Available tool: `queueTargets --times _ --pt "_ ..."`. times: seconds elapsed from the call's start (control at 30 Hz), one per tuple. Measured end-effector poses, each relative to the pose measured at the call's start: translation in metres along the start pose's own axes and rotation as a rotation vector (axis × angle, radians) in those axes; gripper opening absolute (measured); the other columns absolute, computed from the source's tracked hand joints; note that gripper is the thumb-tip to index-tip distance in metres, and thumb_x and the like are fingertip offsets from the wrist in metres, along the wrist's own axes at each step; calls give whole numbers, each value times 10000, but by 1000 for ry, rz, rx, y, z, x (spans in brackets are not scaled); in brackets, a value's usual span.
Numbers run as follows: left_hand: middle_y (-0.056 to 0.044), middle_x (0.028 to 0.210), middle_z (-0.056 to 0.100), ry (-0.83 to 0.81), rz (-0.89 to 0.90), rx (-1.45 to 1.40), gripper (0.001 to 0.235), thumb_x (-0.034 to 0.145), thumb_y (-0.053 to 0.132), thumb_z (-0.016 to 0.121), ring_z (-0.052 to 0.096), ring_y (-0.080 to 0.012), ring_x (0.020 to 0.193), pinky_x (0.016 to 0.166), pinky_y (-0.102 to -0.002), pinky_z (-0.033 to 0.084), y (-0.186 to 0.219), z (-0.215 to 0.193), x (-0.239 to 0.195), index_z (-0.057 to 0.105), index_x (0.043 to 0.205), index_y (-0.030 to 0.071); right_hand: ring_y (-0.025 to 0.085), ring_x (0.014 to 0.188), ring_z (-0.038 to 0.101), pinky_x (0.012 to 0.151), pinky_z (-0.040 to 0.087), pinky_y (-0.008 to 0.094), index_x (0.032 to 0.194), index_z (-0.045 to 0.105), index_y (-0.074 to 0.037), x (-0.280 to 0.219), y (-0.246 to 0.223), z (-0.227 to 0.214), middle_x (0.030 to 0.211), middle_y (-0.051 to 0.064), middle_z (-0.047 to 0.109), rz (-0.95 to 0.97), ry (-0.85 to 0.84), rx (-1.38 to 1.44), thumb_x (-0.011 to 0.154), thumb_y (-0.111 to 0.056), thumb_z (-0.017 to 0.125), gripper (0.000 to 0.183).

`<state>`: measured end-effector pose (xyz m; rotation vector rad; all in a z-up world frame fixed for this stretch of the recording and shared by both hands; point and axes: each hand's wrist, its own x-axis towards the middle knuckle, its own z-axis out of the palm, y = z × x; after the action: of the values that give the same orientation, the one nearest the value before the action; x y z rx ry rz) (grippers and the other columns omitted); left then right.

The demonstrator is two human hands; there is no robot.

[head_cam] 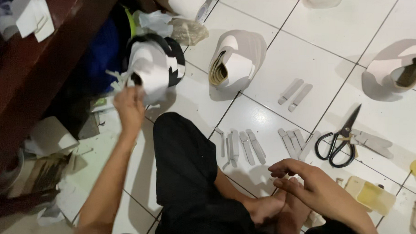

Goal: The person sits on the floor and assembles white slipper components by attaching straps. They use a brush to apply adhesive from a container to the slipper parts and press the straps into place. The person handles multiple slipper components and tools on the floor.

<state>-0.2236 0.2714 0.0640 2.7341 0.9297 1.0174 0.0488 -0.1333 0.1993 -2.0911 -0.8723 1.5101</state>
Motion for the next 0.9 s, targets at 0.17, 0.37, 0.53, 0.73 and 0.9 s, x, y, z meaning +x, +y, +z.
queueTargets --times 0.17,0.37,0.53,0.73,0.9 --pt "-170 1074 501 13 -130 94 125 947 72 530 480 -369 992 880 -475 344 9 49 9 553 1058 19 18 961 767 856 547 196 1066 703 -266 1 10 -1 1059 -134 810 -12 16 -48 839 -318 570 268" --pt "-290 1337 384 -71 -27 292 335 919 112 489 362 -462 1233 1018 -579 228 -47 91 24 514 1184 -90 78 960 744 826 540 230 1064 694 -200 8 23 5 1039 -60 780 -208 75 63 829 -323 625 274" --pt "-325 1209 504 6 -113 313 321 993 140 531 432 -489 1099 940 -548 232 -27 99 14 511 1216 -91 120 997 666 833 509 260 1112 647 -189 2 38 -8 1067 -31 712 -258 116 159 845 -297 637 288" --pt "-322 1467 208 179 -214 201 687 1070 440 237 188 -495 1376 1067 -652 18 66 61 18 525 1337 -124 192 928 671 823 575 295 1136 614 -144 64 127 -75 998 48 713 209 478 101 932 -103 485 245" --pt "-190 1569 -125 90 -135 39 598 1181 -14 480 -12 -476 1501 1245 -622 81 78 79 -65 11 1551 6 347 1126 490 748 483 523 1291 478 -24 136 235 -156 1273 163 432 21 1138 -265 874 -293 658 529"
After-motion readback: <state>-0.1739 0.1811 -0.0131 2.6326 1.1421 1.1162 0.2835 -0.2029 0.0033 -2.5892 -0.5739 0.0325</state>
